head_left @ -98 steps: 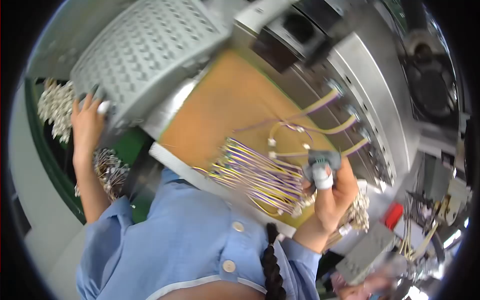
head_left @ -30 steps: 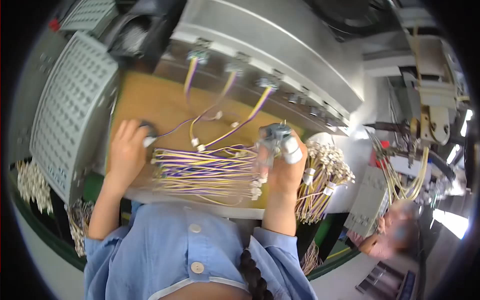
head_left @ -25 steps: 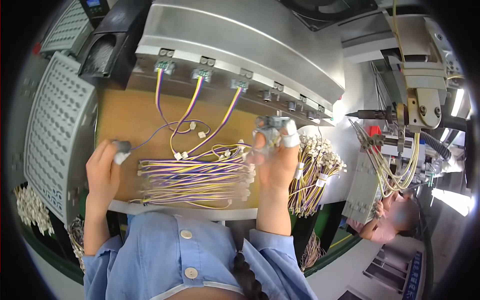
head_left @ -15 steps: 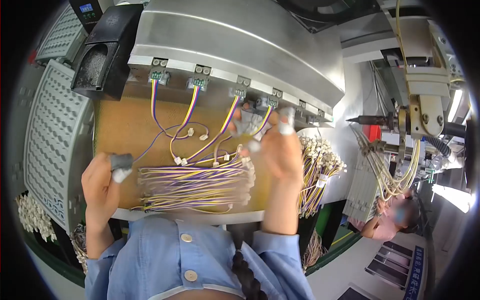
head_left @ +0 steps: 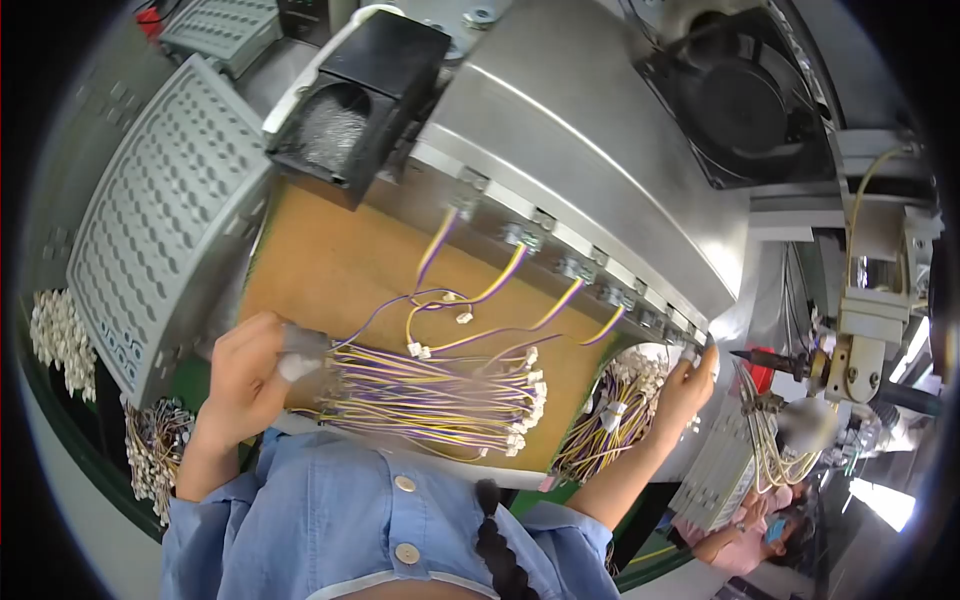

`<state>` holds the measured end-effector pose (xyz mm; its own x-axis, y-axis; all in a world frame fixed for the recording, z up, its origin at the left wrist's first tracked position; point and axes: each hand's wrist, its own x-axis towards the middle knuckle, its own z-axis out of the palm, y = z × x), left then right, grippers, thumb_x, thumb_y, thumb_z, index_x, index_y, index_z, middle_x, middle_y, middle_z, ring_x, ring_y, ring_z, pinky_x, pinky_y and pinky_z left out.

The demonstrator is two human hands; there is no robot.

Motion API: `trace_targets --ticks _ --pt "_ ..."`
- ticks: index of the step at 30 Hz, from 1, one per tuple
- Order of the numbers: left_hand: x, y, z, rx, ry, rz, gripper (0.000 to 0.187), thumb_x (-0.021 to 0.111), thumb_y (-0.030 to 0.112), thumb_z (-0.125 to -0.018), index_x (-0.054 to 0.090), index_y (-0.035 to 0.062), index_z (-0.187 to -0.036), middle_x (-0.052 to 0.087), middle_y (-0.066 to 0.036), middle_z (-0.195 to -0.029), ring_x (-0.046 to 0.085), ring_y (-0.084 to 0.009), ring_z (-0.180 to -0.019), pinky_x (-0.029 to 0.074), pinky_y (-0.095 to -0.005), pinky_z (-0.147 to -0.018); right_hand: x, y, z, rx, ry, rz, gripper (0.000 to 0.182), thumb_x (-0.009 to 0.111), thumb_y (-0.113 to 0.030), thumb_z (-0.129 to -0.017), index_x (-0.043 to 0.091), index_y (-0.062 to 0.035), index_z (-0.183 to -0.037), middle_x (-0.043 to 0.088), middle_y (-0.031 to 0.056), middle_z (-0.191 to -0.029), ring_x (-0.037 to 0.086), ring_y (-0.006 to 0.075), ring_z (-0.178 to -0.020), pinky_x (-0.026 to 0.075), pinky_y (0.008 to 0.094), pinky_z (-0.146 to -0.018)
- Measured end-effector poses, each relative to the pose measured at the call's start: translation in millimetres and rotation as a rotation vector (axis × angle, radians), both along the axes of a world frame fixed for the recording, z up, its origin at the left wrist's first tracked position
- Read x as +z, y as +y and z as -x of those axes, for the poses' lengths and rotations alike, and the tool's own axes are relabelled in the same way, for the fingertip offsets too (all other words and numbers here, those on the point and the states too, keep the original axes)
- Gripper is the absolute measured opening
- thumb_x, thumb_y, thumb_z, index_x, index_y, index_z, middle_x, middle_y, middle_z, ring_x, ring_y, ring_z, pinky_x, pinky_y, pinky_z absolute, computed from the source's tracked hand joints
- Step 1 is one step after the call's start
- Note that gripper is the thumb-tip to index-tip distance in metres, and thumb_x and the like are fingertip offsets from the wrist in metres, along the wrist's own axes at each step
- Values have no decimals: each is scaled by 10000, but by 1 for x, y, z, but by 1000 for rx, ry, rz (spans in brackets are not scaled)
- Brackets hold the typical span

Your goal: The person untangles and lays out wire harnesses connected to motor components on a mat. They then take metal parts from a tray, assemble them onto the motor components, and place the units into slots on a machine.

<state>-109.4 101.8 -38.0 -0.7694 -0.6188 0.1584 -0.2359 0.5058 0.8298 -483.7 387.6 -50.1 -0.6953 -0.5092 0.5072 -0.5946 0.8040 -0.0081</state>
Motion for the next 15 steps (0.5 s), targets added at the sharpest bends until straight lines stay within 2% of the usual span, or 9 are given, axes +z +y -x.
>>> trace_targets --ticks 1,3,5,7,9,11,12,13,15 --pt "3 0 3 0 60 -31 107 605 34 -698 610 10 -802 540 -98 -676 526 -235 -601 381 -299 -536 20 3 -9 -15 -88 -122 321 509 -32 -800 512 37 -1114 559 174 -674 530 246 -592 403 364 -559" --pt "6 -4 5 -15 38 -12 138 591 1 -665 594 21 -802 553 -103 -701 532 -269 -620 420 -331 -546 40 -19 -37 172 -93 110 248 533 -73 -797 562 55 -1008 610 168 -743 569 302 -630 422 322 -557" --pt "2 -2 0 -74 42 78 195 586 0 -639 584 23 -832 559 -95 -713 532 -268 -636 433 -345 -562 61 -39 -96 50 -558 399 242 565 -120 -804 580 56 -969 637 167 -796 619 300 -686 468 290 -621" --pt "-4 -1 -1 -152 147 253 237 568 7 -571 558 21 -807 554 -97 -712 542 -279 -665 435 -356 -549 58 -65 -146 532 -816 434 277 594 -119 -783 567 56 -996 634 163 -891 624 289 -806 478 295 -713" --pt "-3 6 -5 -195 235 325 251 565 28 -539 541 19 -789 542 -95 -692 551 -277 -665 439 -360 -542 70 -141 -191 982 -706 101 318 595 -50 -740 544 49 -1038 598 180 -1003 594 322 -885 478 322 -770" --pt "-2 12 -9 -172 245 343 267 568 38 -523 533 18 -787 536 -91 -681 556 -270 -655 445 -362 -543 45 -174 -213 1227 -610 -49 381 615 -59 -728 508 34 -1082 592 192 -1007 609 320 -850 487 354 -686" --pt "-5 13 -12 -65 258 293 268 588 50 -538 537 20 -799 535 -90 -675 555 -267 -637 451 -361 -545 45 -180 -224 1205 -771 -96 382 649 -63 -703 533 16 -1058 596 199 -936 596 358 -820 482 369 -694" --pt "-6 14 -17 36 283 247 271 607 62 -552 542 21 -812 535 -89 -670 554 -265 -618 456 -359 -547 43 -186 -229 1243 -776 -93 382 649 -63 -703 533 16 -1058 596 199 -936 596 358 -820 482 369 -694" --pt "-2 0 -53 222 -96 324 284 659 95 -576 556 29 -832 545 -92 -670 545 -275 -577 458 -354 -535 43 -194 -230 1268 -748 -16 327 646 -58 -704 556 1 -1013 605 184 -819 598 350 -733 477 359 -647"
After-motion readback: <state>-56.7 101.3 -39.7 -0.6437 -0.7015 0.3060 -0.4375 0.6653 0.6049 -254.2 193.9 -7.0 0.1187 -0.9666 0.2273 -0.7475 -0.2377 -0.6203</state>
